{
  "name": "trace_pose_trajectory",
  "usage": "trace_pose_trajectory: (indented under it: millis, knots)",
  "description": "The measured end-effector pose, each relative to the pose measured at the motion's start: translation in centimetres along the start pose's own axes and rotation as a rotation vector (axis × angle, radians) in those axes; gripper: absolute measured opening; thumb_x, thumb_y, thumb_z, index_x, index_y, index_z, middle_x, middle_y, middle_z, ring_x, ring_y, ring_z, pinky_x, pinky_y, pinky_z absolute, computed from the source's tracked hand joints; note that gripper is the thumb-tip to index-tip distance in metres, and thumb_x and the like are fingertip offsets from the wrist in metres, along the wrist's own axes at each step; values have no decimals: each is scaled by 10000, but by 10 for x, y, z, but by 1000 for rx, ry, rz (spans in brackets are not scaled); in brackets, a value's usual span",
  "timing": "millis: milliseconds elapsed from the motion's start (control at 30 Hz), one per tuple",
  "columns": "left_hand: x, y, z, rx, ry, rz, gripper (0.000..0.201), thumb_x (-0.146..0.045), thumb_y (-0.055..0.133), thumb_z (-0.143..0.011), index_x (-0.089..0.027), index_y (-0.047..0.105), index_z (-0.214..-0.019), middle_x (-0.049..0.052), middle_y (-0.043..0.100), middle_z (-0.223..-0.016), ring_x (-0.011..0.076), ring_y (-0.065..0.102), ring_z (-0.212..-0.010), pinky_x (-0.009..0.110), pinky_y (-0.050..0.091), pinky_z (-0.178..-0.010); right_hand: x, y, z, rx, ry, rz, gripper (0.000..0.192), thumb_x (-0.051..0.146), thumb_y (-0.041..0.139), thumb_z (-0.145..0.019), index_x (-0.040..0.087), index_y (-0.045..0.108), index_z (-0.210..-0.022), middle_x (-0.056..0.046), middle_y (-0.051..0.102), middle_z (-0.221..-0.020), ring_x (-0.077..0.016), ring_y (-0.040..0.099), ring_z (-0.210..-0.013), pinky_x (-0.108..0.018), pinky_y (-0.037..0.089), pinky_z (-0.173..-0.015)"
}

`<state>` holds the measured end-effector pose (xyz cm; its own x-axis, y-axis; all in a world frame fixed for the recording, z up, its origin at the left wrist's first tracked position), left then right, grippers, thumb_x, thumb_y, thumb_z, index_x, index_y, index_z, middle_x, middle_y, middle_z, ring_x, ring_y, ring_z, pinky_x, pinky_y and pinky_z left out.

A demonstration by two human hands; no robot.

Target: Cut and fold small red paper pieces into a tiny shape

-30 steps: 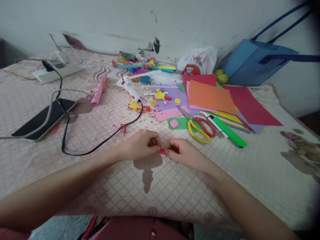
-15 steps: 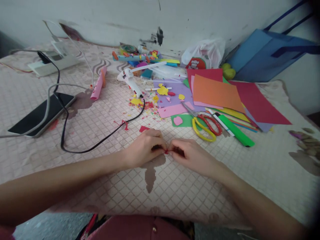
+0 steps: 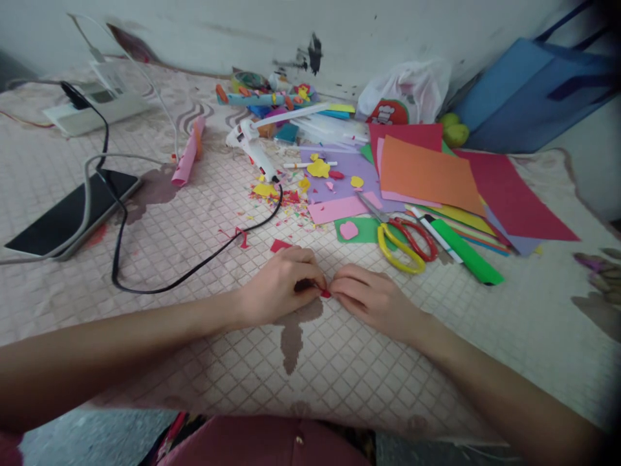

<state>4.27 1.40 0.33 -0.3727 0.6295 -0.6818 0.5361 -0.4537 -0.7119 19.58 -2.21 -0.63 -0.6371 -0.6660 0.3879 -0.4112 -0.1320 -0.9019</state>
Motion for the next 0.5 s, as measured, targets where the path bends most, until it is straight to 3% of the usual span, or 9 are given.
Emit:
trace_pose_trajectory:
  millis: [500]
  knots:
    - [1,1,1,31,-15,-7,152,-103,543,-794,-157,677,-838,51,597,-852,161,543,-825,287,433,-773,-1,-1,2,70,-52,92,203,183,420,-925,198,620,-952,-65,619,-953,-178,597,-821,-305,473,-682]
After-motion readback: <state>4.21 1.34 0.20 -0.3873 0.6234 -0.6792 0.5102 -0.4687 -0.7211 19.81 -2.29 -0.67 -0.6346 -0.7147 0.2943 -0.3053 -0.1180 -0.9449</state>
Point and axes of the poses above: each hand's wrist, its own z-axis away from the middle knuckle, its own y-axis out of the palm, x = y × z, the point moved 4 cm from there along -z, towards the middle knuckle
